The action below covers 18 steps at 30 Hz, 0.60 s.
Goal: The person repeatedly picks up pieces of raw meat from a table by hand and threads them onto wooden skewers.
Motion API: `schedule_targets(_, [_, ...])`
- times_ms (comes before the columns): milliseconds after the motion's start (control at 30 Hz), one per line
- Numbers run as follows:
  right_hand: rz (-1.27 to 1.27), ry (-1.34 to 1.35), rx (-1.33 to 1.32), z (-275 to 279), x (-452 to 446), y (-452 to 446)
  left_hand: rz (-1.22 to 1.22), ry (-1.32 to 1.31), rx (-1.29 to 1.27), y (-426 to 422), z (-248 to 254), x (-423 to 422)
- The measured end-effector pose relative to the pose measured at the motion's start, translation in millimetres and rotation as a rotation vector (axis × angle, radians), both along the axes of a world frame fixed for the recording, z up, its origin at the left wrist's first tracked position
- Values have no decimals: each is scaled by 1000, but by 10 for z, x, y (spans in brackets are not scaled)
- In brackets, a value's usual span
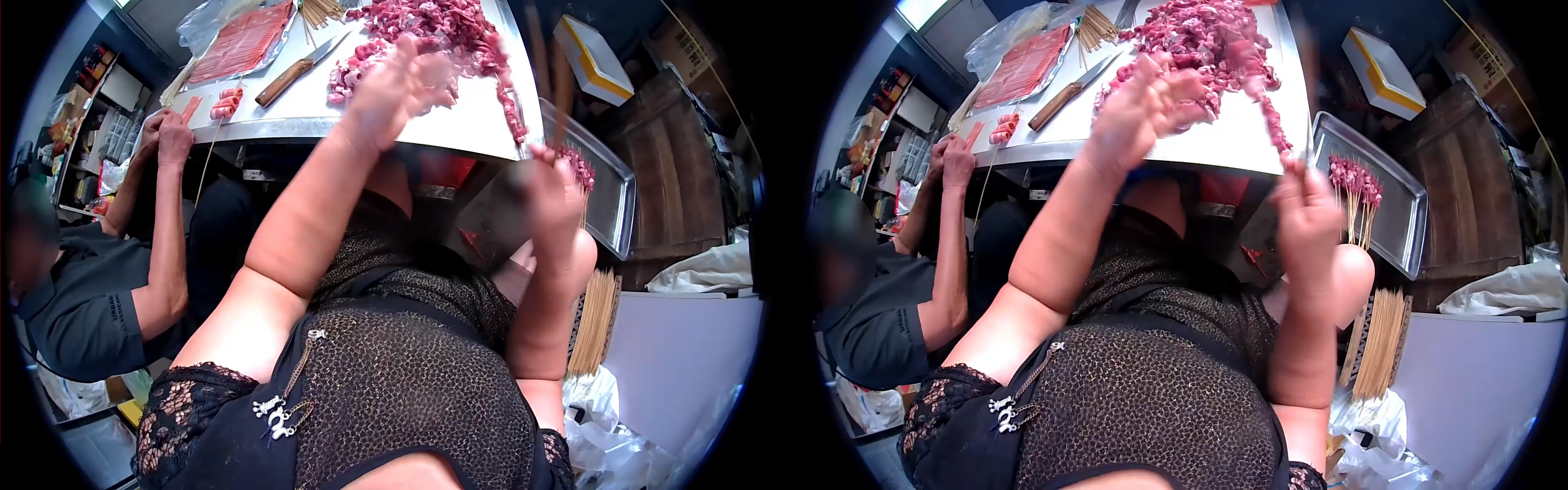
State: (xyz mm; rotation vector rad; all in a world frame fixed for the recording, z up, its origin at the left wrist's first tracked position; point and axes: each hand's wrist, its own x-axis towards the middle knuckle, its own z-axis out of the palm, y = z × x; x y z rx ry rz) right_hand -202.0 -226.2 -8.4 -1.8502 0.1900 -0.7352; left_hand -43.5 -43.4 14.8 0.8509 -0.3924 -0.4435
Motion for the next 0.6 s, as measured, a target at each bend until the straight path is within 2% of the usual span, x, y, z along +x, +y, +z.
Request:
schedule_targets(67, [-192,77,-242,161,20,-240,291,-206,138,182,10,291])
schedule_targets(133, [-240,181,-530,47,136,-492,358,-213,382,348,8,440])
schedule_targets(200, [-214,348,-787,-16,210,-527,332,-306,508,367,-53,431])
schedule_targets(267, [-207,358,-817,-8,190,-448,446,-546,671,301,-220,467])
schedule_targets(300, [-244,264,-774,62,163,-376,546,-651,786,280,-296,488])
schedule_targets(333, [-281,172,-728,127,131,-312,491,-578,937,257,-241,428])
schedule_targets(400, [-273,159,-702,205,71,-190,551,-722,1273,169,-195,394])
schedule_targets(433, [-61,181,-316,238,54,-109,512,-762,1525,104,-100,358])
schedule_targets(467, [148,192,69,261,51,-25,482,-833,1641,60,-170,422])
schedule_targets(533, [312,205,309,172,102,152,328,-824,1693,21,-168,419])
schedule_targets(567, [345,230,420,89,121,212,328,-829,1694,34,-160,423])
schedule_targets(600, [378,257,533,-8,134,262,284,-802,1606,77,-156,428])
